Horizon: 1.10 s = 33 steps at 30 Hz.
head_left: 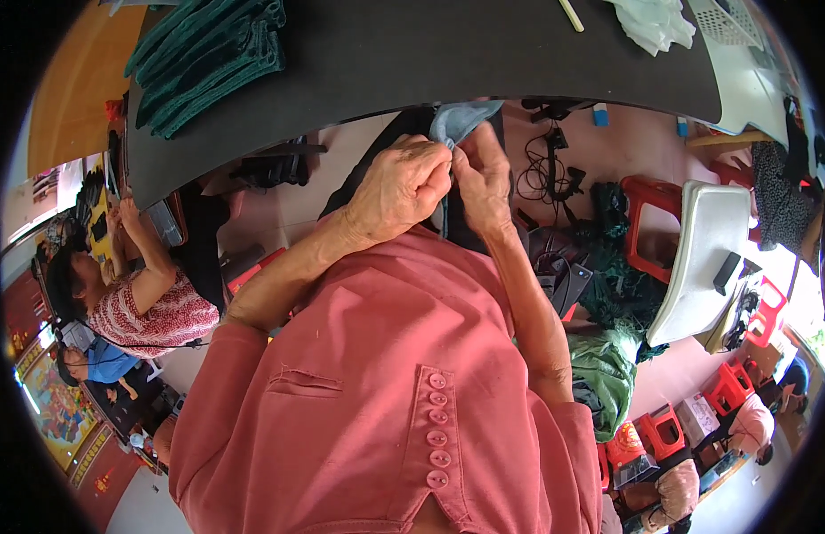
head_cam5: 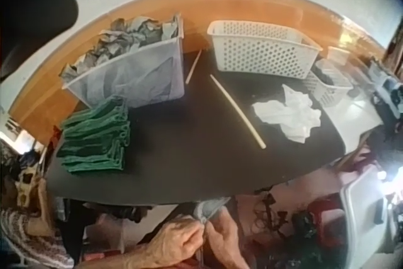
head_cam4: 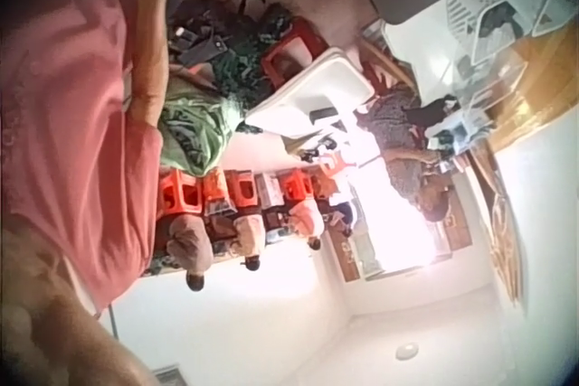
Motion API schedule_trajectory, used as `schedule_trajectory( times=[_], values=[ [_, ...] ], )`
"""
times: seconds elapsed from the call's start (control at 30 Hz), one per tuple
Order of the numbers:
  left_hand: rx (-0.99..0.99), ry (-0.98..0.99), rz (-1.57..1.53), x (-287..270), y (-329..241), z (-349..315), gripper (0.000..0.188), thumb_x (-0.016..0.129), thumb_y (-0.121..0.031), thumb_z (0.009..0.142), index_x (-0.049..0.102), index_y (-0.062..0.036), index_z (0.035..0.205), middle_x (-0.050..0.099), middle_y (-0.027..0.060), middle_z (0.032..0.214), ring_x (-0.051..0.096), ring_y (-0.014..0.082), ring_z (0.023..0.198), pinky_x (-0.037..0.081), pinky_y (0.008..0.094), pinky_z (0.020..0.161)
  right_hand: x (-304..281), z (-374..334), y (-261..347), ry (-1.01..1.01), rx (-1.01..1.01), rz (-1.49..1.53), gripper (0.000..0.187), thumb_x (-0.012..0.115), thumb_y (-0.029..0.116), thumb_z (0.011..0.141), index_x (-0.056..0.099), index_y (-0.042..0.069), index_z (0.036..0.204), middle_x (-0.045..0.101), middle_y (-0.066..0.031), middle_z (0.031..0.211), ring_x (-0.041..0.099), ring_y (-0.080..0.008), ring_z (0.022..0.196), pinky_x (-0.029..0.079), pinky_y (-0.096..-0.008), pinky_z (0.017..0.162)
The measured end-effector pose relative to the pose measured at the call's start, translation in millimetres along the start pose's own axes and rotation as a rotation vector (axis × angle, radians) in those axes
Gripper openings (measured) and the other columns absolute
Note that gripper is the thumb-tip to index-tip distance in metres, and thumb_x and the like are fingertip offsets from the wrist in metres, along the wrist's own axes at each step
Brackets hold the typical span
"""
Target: Folding and stacking small pieces of green textile fabric at a workshop table.
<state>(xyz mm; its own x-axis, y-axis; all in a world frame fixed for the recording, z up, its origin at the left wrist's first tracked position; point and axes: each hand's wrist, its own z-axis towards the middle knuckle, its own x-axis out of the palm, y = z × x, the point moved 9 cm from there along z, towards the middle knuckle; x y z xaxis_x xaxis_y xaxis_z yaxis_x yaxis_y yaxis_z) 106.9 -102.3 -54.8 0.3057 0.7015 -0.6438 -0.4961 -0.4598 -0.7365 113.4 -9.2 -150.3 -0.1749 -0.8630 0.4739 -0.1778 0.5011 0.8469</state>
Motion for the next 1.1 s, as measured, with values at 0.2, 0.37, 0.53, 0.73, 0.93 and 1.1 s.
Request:
schedule_trajectory(
  times=[0.2, 0.37, 0.53, 0.73, 0.93, 1.1],
  values=[
    [0.064, -0.034, 0.065, 2, 1, 3, 0.007, 0.057, -0.003, 0.077, 0.05, -0.0006, 0.077, 0.051, 0.0136, 0.069, 0.05, 0.0314, 0.065, 0.043, 0.0397, 0.062, 27, -10, 62, 0.065, -0.616, -1.016, 0.05, 0.06, -0.006, 0.074, 0.048, 0.007, 0.121, 0.055, -0.0079, 0.081, 0.056, -0.0125, 0.067, 0.047, -0.0281, 0.061],
    [-0.248, -0.174, -0.319, -16, 15, -3, 0.017, 0.058, -0.015, 0.086, 0.053, 0.0001, 0.091, 0.055, 0.0069, 0.081, 0.055, 0.0208, 0.072, 0.046, 0.034, 0.068, 7, -9, 53, -0.081, -0.402, -0.505, 0.033, 0.055, -0.005, 0.078, 0.057, 0.004, 0.11, 0.058, -0.002, 0.079, 0.052, -0.0074, 0.066, 0.044, -0.0221, 0.061],
    [-0.844, 0.052, -1.347, 47, 44, -37, 0.027, 0.055, -0.026, 0.092, 0.055, -0.0023, 0.106, 0.059, 0.0045, 0.094, 0.057, 0.0107, 0.081, 0.046, 0.0258, 0.073, 4, -8, 39, -0.068, -0.331, -0.38, 0.019, 0.053, -0.005, 0.083, 0.064, 0.002, 0.098, 0.065, -0.0025, 0.087, 0.056, -0.0072, 0.078, 0.045, -0.0201, 0.073],
    [-0.503, 0.151, -0.709, 32, 30, -23, 0.024, 0.055, -0.022, 0.093, 0.058, 0.0006, 0.086, 0.046, -0.0031, 0.063, 0.04, 0.0046, 0.062, 0.037, 0.0233, 0.056, 3, -3, 43, -0.006, -0.377, -0.704, 0.015, 0.06, -0.004, 0.078, 0.06, 0.001, 0.092, 0.06, -0.0073, 0.072, 0.056, -0.0104, 0.059, 0.045, -0.0241, 0.055],
    [-0.331, 0.256, -0.612, 37, 15, -22, 0.03, 0.052, -0.023, 0.094, 0.053, 0.0006, 0.076, 0.04, -0.0012, 0.056, 0.038, 0.0071, 0.053, 0.035, 0.0268, 0.05, 13, 1, 48, 0.084, -0.315, -0.56, 0.031, 0.056, -0.005, 0.08, 0.056, 0.006, 0.108, 0.06, -0.0061, 0.074, 0.057, -0.0096, 0.064, 0.047, -0.0248, 0.057],
    [-0.792, 0.138, -1.248, 59, 16, -31, 0.034, 0.05, -0.029, 0.096, 0.055, -0.0016, 0.077, 0.046, -0.002, 0.058, 0.043, 0.0077, 0.055, 0.037, 0.0246, 0.052, 13, 3, 0, 0.163, 0.145, 0.374, 0.028, 0.053, 0.016, 0.089, 0.054, 0.006, 0.115, 0.059, -0.0051, 0.084, 0.055, -0.0108, 0.074, 0.046, -0.0209, 0.064]
  ],
)
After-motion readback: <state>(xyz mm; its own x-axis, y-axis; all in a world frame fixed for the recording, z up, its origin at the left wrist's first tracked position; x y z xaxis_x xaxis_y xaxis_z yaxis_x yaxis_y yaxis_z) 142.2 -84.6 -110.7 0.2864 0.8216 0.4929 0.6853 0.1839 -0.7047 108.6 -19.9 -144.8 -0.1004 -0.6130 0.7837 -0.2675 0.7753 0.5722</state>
